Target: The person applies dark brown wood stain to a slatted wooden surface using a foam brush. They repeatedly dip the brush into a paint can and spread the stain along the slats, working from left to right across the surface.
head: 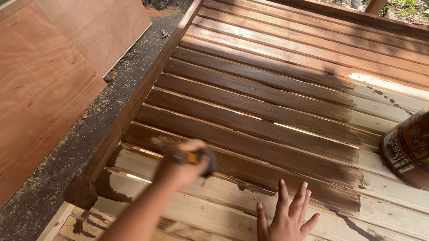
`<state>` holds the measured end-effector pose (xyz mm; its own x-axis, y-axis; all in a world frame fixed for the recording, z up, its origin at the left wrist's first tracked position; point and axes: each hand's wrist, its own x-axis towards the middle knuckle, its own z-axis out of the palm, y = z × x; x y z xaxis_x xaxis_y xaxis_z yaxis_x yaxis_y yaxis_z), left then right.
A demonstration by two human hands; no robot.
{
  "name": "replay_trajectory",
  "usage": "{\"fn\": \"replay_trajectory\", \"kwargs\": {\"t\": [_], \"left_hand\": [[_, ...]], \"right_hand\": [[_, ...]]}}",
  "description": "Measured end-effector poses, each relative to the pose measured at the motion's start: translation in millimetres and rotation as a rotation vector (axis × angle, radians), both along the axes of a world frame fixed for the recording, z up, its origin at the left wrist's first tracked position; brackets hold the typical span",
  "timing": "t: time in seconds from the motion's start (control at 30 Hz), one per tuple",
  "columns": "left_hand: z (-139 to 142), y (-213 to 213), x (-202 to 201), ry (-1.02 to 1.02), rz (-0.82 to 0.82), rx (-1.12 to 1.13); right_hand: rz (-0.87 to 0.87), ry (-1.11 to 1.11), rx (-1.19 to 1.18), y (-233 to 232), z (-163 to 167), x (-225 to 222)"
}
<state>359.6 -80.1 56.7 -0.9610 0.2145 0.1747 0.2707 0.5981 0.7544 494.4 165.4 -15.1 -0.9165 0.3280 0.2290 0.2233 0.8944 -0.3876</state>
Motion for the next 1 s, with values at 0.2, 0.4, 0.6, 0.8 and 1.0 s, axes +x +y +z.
{"fn": "replay_trajectory", "kwargs": {"t": [0.2, 0.4, 0.6, 0.8, 1.0], "left_hand": [[-28, -109, -39, -0.178, 0.473, 0.395], [-50, -93, -31, 0.101, 0.408, 0.422], [-46, -95, -31, 0.296, 0.434, 0.141], [-60, -88, -36, 0.193, 0.502, 0.264], [-55, -90, -44, 0.197, 0.492, 0.078]], "right_hand": [[0.078, -0.004, 0.11, -6, 8, -2], [0.106, -0.019, 0.06, -7, 10, -4], [0.11, -0.001, 0.091, -7, 10, -9], [0.094, 0.0, 0.065, -10, 10, -7], [0.114, -0.005, 0.077, -8, 8, -4]]}}
